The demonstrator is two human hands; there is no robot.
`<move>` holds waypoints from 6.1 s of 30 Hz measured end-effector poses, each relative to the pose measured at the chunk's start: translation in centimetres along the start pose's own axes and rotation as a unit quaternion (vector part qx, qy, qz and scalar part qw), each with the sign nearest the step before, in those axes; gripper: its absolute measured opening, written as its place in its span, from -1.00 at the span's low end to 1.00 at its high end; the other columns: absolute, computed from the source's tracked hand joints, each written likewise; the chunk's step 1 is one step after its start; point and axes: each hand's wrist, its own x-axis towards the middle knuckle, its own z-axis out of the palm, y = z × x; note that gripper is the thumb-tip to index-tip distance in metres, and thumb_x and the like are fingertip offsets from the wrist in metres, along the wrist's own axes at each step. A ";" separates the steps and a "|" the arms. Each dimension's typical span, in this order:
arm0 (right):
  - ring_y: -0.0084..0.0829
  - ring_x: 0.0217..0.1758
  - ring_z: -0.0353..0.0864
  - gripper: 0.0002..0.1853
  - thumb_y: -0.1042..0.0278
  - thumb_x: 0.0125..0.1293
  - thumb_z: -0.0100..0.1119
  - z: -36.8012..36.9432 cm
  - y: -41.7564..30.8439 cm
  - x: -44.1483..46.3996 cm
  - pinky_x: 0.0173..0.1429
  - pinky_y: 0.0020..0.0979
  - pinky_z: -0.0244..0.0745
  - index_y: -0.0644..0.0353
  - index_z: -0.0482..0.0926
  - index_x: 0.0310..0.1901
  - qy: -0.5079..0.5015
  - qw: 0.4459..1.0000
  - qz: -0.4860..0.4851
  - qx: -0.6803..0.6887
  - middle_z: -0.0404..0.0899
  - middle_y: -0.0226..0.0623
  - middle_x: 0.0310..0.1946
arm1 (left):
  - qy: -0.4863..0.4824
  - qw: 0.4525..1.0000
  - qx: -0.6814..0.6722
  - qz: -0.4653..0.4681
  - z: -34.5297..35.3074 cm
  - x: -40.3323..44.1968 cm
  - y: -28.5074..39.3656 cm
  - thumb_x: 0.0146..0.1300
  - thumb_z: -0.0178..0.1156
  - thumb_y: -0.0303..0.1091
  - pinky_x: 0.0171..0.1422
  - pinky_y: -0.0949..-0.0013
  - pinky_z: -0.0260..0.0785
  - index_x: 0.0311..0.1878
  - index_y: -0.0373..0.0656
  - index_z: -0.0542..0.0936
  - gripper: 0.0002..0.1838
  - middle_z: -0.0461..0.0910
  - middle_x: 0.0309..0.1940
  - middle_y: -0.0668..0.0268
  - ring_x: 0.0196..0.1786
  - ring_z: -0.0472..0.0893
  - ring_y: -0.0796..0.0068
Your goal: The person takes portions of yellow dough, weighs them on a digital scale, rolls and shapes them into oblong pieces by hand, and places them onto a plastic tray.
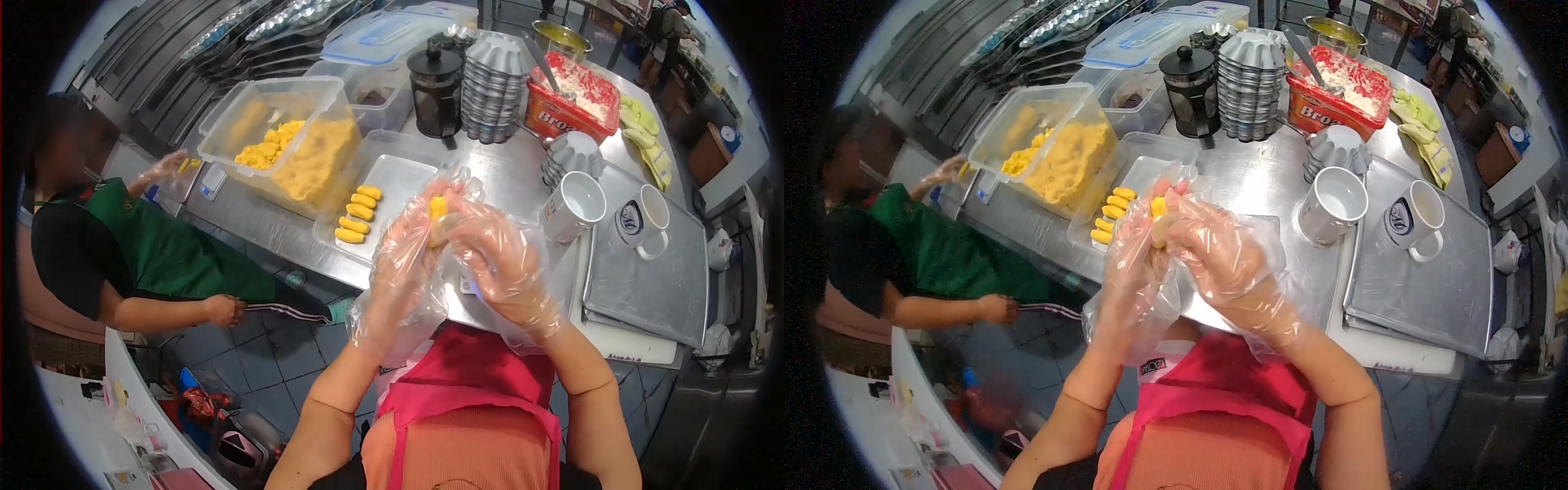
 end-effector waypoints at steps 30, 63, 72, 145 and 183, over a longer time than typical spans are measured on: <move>-0.53 -0.11 0.49 -0.84 0.54 0.19 0.13 -4.1 2.2 -2.8 0.04 -0.48 0.36 0.26 0.49 -0.18 0.064 0.965 0.238 0.090 0.53 -0.35 -0.22 | -0.039 0.644 0.733 -0.215 -7.6 12.0 6.1 0.04 0.20 -0.41 0.01 0.37 0.36 -0.17 -0.16 0.62 -0.76 0.59 -0.17 0.20 -0.09 0.55 0.29; -0.17 -0.47 0.56 -0.78 0.27 0.00 0.17 24.8 6.9 25.0 -0.35 -0.23 0.46 0.28 0.62 -0.43 -0.504 0.814 -0.091 -0.276 0.60 -0.06 -0.48 | 0.031 0.988 0.106 -0.108 -14.9 -12.9 7.9 0.15 0.20 -0.37 0.12 0.44 0.34 -0.12 -0.32 0.59 -0.73 0.56 -0.10 0.18 -0.03 0.52 0.40; -0.30 -0.45 0.60 -0.74 0.48 -0.03 0.11 25.6 8.7 26.7 -0.39 -0.35 0.49 0.32 0.60 -0.25 -0.568 0.727 -0.121 -0.367 0.62 -0.07 -0.40 | -0.019 0.984 0.102 -0.148 -14.7 -11.8 7.5 0.19 0.17 -0.34 0.17 0.45 0.30 -0.07 -0.32 0.56 -0.70 0.53 -0.05 0.20 0.02 0.49 0.44; -0.11 -0.05 0.48 -0.64 0.45 0.07 0.19 -1.0 8.0 -5.1 0.12 -0.28 0.33 0.27 0.52 -0.04 -0.185 0.960 0.142 -0.153 0.53 -0.10 -0.14 | 0.070 0.945 0.310 0.078 -0.6 -1.3 2.9 0.39 -0.09 -0.18 0.18 0.42 0.22 0.05 -0.36 0.44 -0.59 0.48 0.03 0.13 0.06 0.46 0.43; -0.19 -0.27 0.53 -0.73 0.47 0.03 0.23 1.3 -1.6 2.9 -0.16 -0.29 0.43 0.14 0.56 -0.16 -0.223 0.974 -0.013 -0.034 0.50 -0.23 -0.41 | 0.210 0.966 -0.005 -0.151 -2.3 -6.5 3.0 0.35 0.00 -0.18 -0.40 0.49 0.47 0.07 -0.23 0.37 -0.64 0.51 -0.13 0.23 -0.23 0.60 0.56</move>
